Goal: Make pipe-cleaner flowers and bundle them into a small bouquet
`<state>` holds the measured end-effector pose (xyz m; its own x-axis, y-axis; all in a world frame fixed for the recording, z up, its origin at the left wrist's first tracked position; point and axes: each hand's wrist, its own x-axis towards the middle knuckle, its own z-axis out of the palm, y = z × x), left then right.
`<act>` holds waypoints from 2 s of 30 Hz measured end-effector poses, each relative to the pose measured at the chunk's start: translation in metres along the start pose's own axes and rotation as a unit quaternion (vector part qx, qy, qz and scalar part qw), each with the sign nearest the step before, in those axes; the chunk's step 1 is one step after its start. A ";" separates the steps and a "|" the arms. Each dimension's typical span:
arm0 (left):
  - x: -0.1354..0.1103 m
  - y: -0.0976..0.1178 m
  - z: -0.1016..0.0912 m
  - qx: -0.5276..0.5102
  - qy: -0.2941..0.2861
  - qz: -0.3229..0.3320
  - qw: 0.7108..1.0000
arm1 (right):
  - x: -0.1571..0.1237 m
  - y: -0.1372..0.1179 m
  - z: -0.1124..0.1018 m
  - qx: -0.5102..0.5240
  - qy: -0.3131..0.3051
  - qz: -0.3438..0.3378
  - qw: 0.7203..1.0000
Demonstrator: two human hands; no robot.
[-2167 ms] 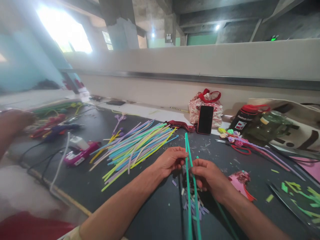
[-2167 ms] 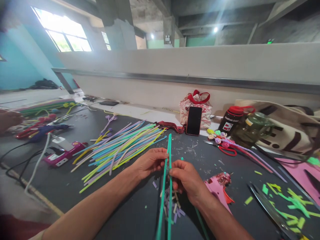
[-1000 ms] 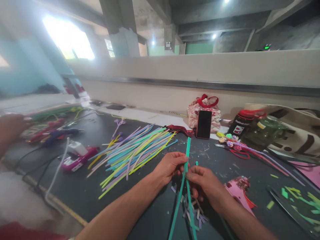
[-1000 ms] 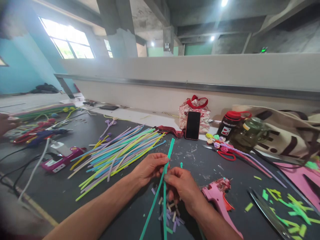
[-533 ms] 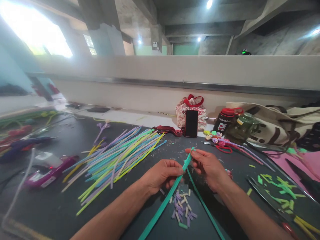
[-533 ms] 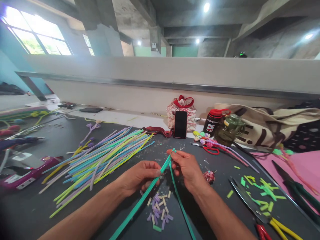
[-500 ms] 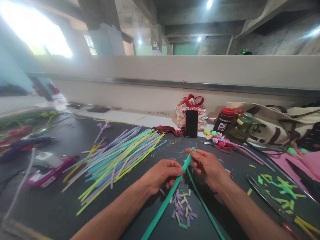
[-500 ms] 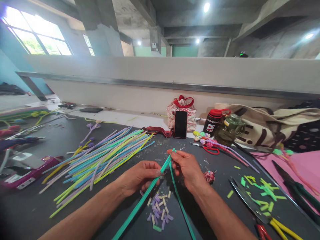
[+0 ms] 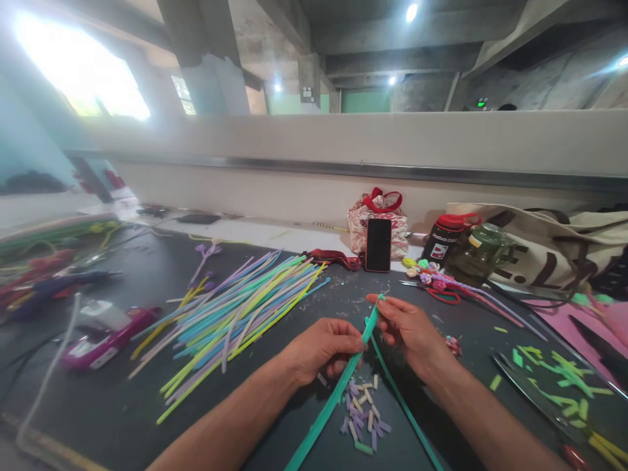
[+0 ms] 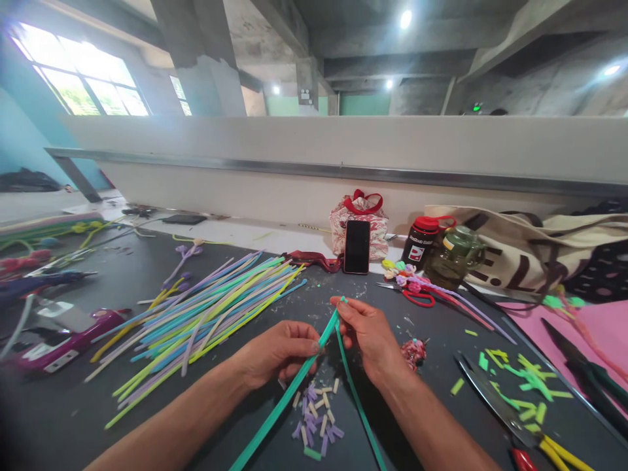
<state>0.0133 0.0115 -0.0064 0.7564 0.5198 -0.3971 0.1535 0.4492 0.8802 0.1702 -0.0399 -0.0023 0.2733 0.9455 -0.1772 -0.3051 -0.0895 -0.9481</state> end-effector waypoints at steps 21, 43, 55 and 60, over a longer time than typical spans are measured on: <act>-0.004 0.001 0.002 0.018 -0.023 0.025 0.999 | -0.001 -0.003 -0.003 -0.018 0.027 -0.027 0.999; 0.000 0.002 0.005 0.001 0.065 0.020 0.998 | -0.001 0.004 -0.004 -0.035 -0.024 -0.016 0.999; -0.005 0.002 0.002 -0.019 -0.030 -0.004 0.999 | 0.003 -0.021 -0.019 -0.054 0.047 -0.053 0.996; -0.008 0.008 -0.012 0.046 -0.042 0.039 0.997 | -0.003 -0.061 -0.047 -0.019 0.146 -0.152 0.977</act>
<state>0.0007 0.0198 0.0010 0.8178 0.4869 -0.3068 0.1471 0.3386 0.9294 0.2311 -0.0517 0.0440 0.5965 0.8009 0.0526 -0.1361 0.1655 -0.9768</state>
